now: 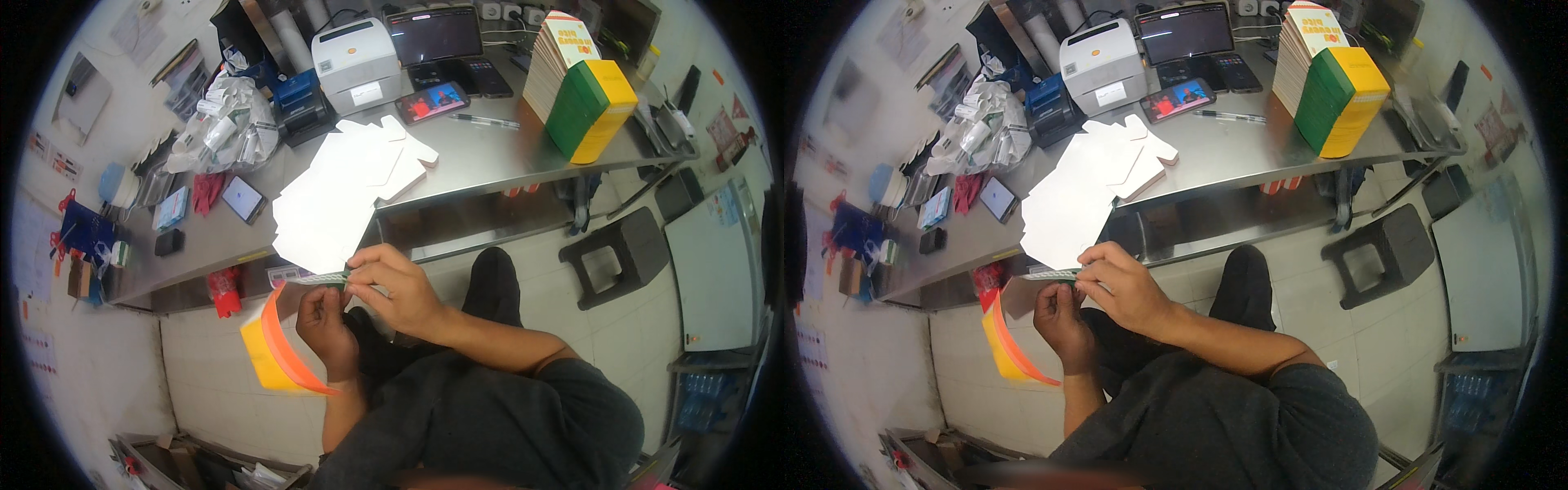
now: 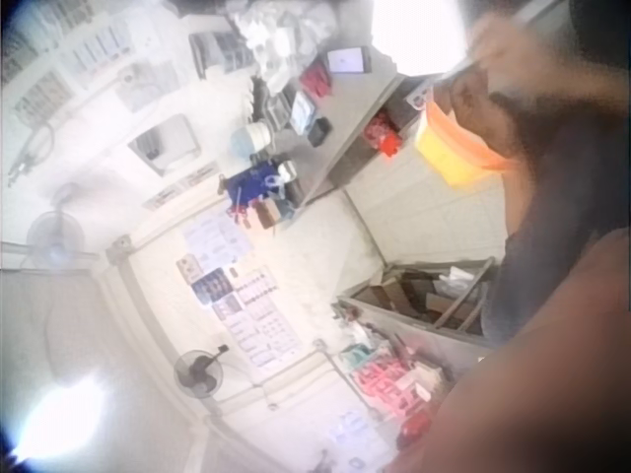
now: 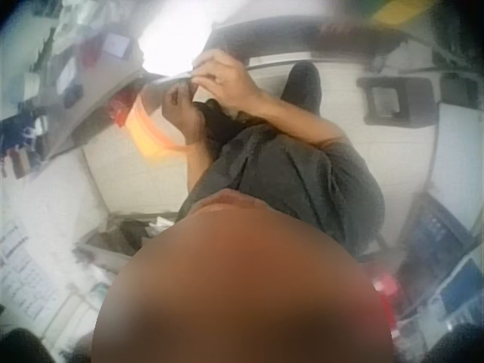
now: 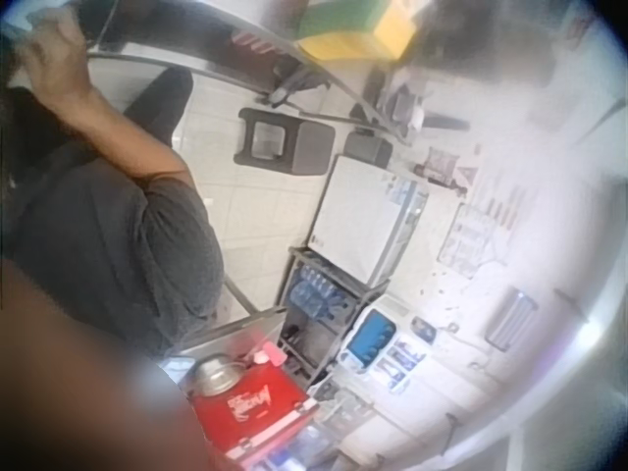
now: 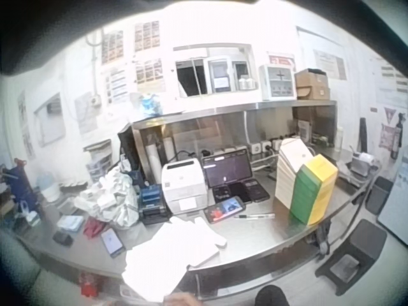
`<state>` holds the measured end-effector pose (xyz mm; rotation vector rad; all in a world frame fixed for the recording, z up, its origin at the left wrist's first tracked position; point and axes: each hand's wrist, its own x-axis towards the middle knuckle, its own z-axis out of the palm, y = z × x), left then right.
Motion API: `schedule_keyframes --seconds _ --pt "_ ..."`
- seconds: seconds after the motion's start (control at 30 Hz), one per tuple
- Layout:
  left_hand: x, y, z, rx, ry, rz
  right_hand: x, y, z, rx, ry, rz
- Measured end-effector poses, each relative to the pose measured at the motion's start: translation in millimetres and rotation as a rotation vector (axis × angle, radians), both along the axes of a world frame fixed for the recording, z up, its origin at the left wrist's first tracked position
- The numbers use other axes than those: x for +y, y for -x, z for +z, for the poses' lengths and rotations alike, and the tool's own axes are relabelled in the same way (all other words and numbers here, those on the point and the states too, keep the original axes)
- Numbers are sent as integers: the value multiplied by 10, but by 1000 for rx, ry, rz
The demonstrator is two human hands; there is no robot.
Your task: The person folds flat cardboard pieces into small rectangular boxes and stacks them on a metal table. The person repeatedly picks up a flat piece, folds the sides, and places the finished box on a growing stack.
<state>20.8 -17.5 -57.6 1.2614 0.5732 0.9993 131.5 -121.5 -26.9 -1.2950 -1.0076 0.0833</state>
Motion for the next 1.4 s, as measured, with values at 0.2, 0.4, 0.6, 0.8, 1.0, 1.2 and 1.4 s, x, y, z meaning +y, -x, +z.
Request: schedule_keyframes --seconds 0.2,0.4,0.6,0.8,1.0,1.2,1.4 --pt "83 37 -89 -118 152 -141 8 -114 54 -242 77 -7" --pt "22 44 -90 -182 233 -161 8 -119 132 -86 92 100" --pt "9 57 -69 -204 216 -204 -19 -132 161 -60 95 115" --pt "16 70 -60 -281 191 -235 -27 -184 159 -112 88 206" --pt "-37 72 -117 -394 244 -227 -11 -165 149 -214 92 244" --pt "22 133 -197 -386 193 -254 -18 -165 160 -238 85 245" --pt "5 150 -111 -368 146 -222 -17 -149 166 -108 77 250"
